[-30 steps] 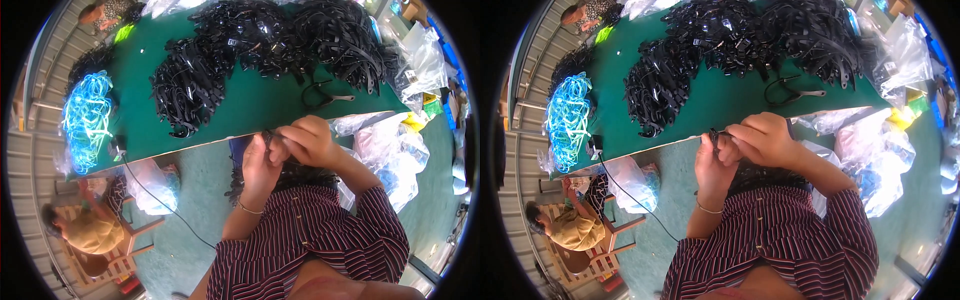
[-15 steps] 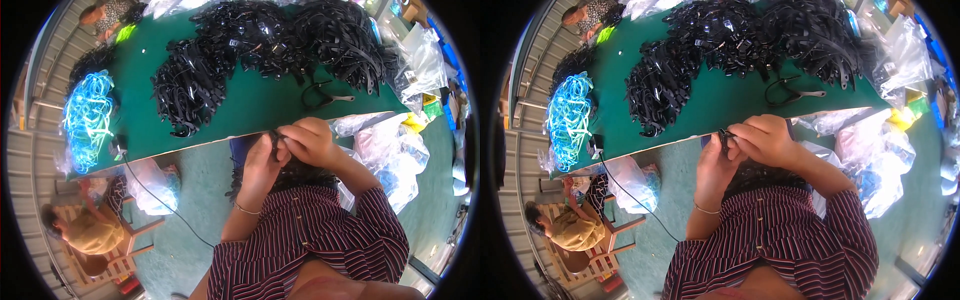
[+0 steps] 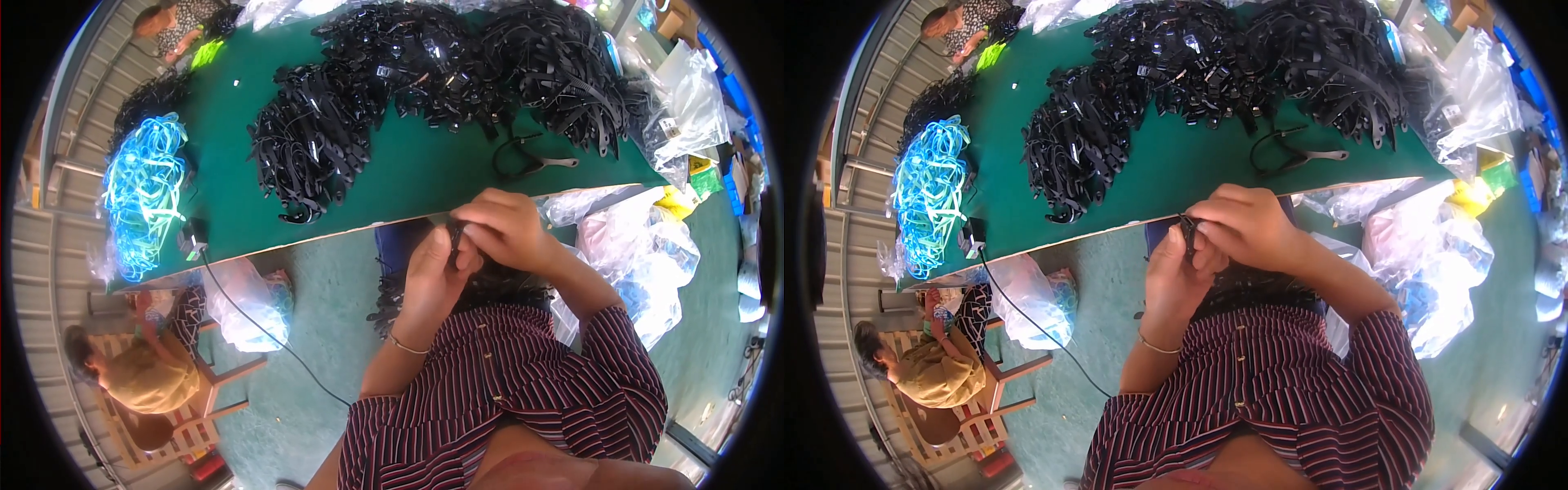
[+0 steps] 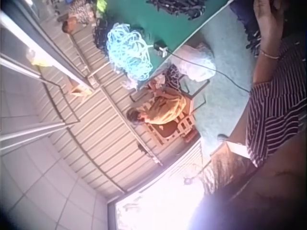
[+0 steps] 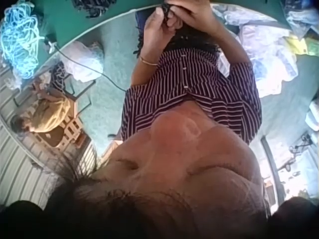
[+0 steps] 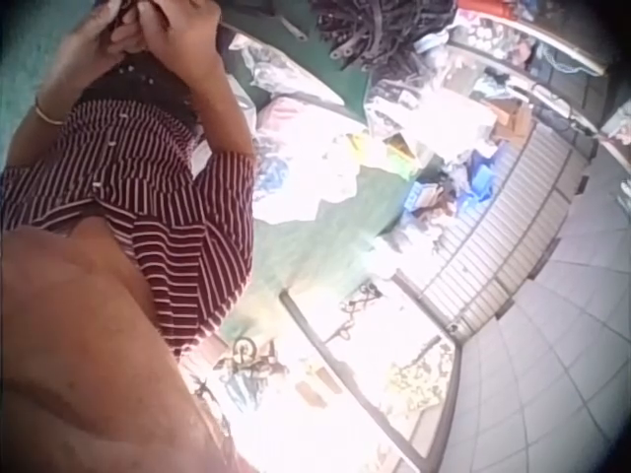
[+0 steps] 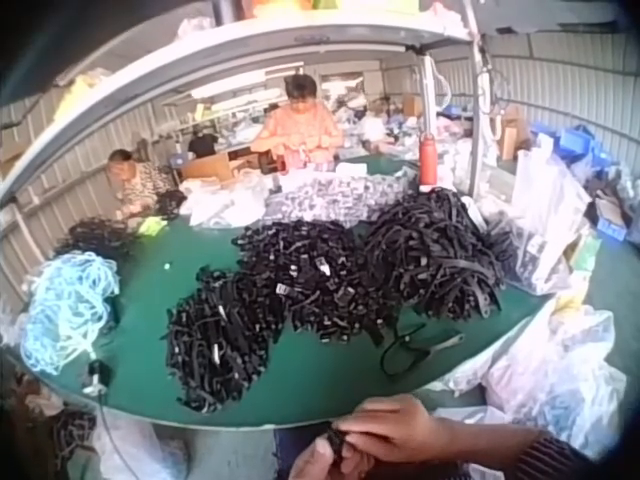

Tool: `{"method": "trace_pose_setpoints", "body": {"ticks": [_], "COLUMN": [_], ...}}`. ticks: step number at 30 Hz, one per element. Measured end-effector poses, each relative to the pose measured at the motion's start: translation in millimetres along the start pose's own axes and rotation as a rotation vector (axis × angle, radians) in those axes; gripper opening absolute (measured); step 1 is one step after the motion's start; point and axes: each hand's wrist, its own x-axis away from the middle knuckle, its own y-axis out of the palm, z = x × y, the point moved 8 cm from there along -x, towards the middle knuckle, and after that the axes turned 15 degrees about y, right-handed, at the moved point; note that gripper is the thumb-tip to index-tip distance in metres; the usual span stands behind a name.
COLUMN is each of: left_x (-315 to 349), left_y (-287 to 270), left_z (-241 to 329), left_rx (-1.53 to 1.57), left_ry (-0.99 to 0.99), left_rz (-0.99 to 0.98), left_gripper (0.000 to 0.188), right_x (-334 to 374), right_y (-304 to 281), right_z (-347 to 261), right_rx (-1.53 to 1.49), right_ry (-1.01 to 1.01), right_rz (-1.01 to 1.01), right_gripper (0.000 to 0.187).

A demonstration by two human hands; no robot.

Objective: The person assembles small black plastic components by hand at a workstation.

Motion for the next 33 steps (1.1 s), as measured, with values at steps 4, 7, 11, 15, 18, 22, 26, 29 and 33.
{"method": "trace_pose_setpoints", "body": {"ticks": [4, 7, 11, 15, 18, 22, 26, 29, 33], "left_x": [-0.3, -2.6, -9.6, -8.4, -11.5, -14.9, -19.8, -17.9, -18.6], "left_y": [-2.7, -9.3, -12.8, -16.0, -6.8, -4.1, -5.7, -6.3, -8.1], "left_z": [14.9, 19.2, 25.4, 22.9, 18.9, 29.1, 29.7, 25.4, 23.6], "left_rx": [-0.272, -0.666, -0.990, -0.739, -0.646, -0.636, -0.432, -0.369, -0.221], "left_ry": [0.084, 0.126, 0.285, 0.144, 0.104, 0.179, 0.125, 0.108, 0.072], "left_rz": [0.097, -0.010, -0.071, -0.066, -0.126, -0.014, -0.006, 0.005, 0.030], "left_gripper": [0.025, 0.019, 0.016, 0.015, 0.015, 0.015, 0.015, 0.014, 0.013], "right_x": [3.7, -5.8, -6.4, 3.3, 2.7, -2.0, -3.6, -7.4, -5.9], "right_y": [22.7, 10.8, 4.7, 17.3, 20.1, 17.1, 13.5, 10.7, 11.6], "right_z": [29.5, 19.6, 18.7, 44.2, 49.2, 43.4, 38.2, 33.8, 23.2], "right_rx": [-0.827, -0.269, -0.157, -0.899, -1.033, -0.771, -0.474, -0.324, -0.332], "right_ry": [0.707, 0.308, 0.217, 0.526, 0.568, 0.500, 0.485, 0.388, 0.201], "right_rz": [-0.383, -0.285, -0.182, -0.353, -0.420, -0.398, -0.376, -0.345, -0.326], "right_gripper": [0.014, 0.005, 0.005, 0.010, 0.012, 0.008, 0.012, 0.022, 0.023]}}
